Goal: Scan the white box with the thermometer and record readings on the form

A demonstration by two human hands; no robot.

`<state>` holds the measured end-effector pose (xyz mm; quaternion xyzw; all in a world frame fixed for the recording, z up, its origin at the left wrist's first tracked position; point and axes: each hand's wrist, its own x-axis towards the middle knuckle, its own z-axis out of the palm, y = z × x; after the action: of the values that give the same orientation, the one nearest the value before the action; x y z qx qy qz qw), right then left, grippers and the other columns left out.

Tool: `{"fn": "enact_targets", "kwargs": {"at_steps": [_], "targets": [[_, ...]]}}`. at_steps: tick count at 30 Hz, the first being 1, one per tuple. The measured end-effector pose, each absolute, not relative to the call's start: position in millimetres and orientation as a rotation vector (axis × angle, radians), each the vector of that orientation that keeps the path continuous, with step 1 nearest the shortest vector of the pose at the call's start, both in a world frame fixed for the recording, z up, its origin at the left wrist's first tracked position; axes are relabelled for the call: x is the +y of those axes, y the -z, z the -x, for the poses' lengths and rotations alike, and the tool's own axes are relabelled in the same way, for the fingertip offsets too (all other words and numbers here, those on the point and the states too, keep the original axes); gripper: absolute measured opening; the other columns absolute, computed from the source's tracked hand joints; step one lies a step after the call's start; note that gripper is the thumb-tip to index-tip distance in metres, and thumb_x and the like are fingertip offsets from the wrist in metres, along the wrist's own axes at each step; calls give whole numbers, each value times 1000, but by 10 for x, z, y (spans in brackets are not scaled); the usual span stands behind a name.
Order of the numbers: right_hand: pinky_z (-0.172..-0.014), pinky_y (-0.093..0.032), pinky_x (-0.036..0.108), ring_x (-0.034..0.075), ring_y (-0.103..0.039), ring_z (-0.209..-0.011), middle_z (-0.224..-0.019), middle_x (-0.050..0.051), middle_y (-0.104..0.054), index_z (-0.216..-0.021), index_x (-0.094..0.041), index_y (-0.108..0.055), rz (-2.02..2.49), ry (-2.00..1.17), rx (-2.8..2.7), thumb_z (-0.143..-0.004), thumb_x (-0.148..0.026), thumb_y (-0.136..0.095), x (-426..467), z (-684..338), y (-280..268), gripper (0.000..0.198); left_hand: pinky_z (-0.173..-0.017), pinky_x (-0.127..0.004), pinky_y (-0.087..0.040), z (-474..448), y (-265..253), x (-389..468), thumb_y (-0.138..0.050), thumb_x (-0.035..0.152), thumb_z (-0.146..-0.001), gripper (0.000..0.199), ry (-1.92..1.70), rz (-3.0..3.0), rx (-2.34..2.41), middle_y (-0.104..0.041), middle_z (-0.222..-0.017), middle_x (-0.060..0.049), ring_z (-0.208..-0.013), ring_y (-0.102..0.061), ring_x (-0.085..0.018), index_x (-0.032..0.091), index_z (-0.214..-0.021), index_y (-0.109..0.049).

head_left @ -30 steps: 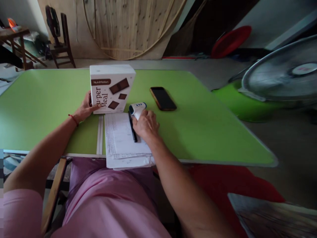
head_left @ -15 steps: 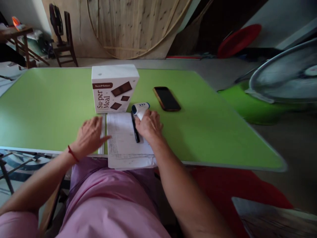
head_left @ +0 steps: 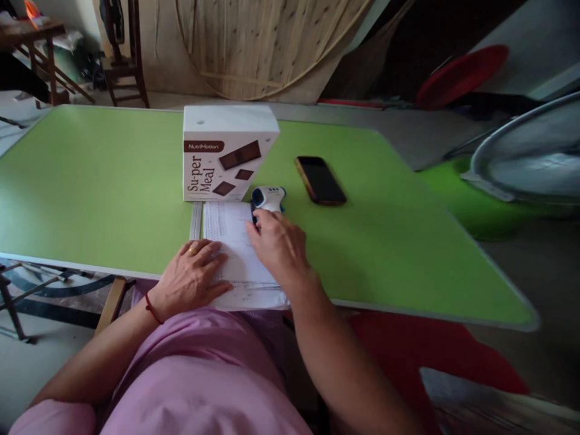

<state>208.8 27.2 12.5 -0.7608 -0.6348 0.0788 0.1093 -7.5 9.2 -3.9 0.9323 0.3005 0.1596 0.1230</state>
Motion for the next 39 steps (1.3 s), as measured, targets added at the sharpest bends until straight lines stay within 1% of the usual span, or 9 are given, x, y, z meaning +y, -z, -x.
{"fn": "enact_targets", "kwargs": {"at_steps": [7, 13, 16, 19, 22, 24, 27, 34, 39], "targets": [[-70, -47, 36, 29, -71, -83, -106, 21, -71, -141, -13, -65, 2408, -243, -2075, -102, -10, -41, 167, -1943, -178, 46, -107, -50, -53, 65, 64, 49, -65, 51, -103, 48, -484, -2758, 874, -68, -139, -19, -128, -62, -34, 10, -128, -70], [-77, -56, 40, 26, -71, -83, -94, 11, -74, -110, -20, -80, 1824, -403, -1833, -91, -15, -50, 56, -2165, 85, 35, -108, -51, -53, 51, 74, 50, -66, 50, -102, 47, -490, -2758, 879, -67, -139, -19, -129, -61, -35, 10, -127, -70], [-74, -58, 36, 19, -68, -74, -86, 3, -71, -111, -23, -76, 1457, -622, -1572, -95, -20, -45, -17, -2215, 168, 36, -108, -51, -53, 42, 77, 53, -67, 49, -102, 47, -496, -2756, 876, -67, -139, -19, -130, -61, -35, 10, -128, -69], [-72, -59, 33, 17, -68, -76, -87, 0, -69, -122, -26, -68, 1248, -760, -1386, -94, -31, -61, -53, -2178, 176, 29, -108, -51, -52, 41, 71, 52, -67, 49, -102, 47, -486, -2752, 880, -67, -139, -19, -130, -61, -35, 10, -128, -69], [-66, -55, 28, 14, -64, -68, -74, -4, -62, -99, -26, -66, 1182, -720, -1224, -87, -43, -78, -25, -2113, 154, 24, -108, -50, -53, 43, 62, 50, -66, 49, -102, 46, -456, -2750, 888, -67, -141, -19, -131, -61, -35, 11, -128, -69], [-61, -53, 28, 13, -59, -60, -65, -5, -56, -86, -24, -64, 1199, -733, -1155, -93, -54, -70, 16, -2083, 144, 32, -108, -50, -53, 44, 59, 50, -65, 49, -103, 46, -466, -2753, 890, -67, -140, -19, -130, -61, -34, 11, -128, -69], [-61, -55, 31, 15, -61, -61, -68, -1, -63, -92, -22, -72, 1280, -917, -1134, -97, -62, -56, 73, -2062, 156, 44, -108, -50, -53, 41, 57, 50, -65, 48, -103, 45, -496, -2763, 889, -67, -141, -19, -129, -62, -35, 10, -127, -70], [-53, -47, 28, 13, -54, -52, -61, -3, -62, -80, -22, -69, 1492, -819, -1207, -74, -37, -69, 84, -1985, 241, 16, -110, -52, -52, 29, 42, 50, -63, 49, -103, 48, -433, -2769, 894, -64, -145, -21, -133, -60, -36, 10, -130, -68], [-49, -45, 27, 13, -50, -49, -58, -4, -61, -73, -24, -63, 1505, -658, -1310, -73, -35, -65, 66, -1937, 241, 11, -108, -52, -52, 32, 55, 52, -62, 49, -104, 48, -462, -2776, 887, -65, -143, -22, -130, -61, -37, 9, -128, -69]]}}
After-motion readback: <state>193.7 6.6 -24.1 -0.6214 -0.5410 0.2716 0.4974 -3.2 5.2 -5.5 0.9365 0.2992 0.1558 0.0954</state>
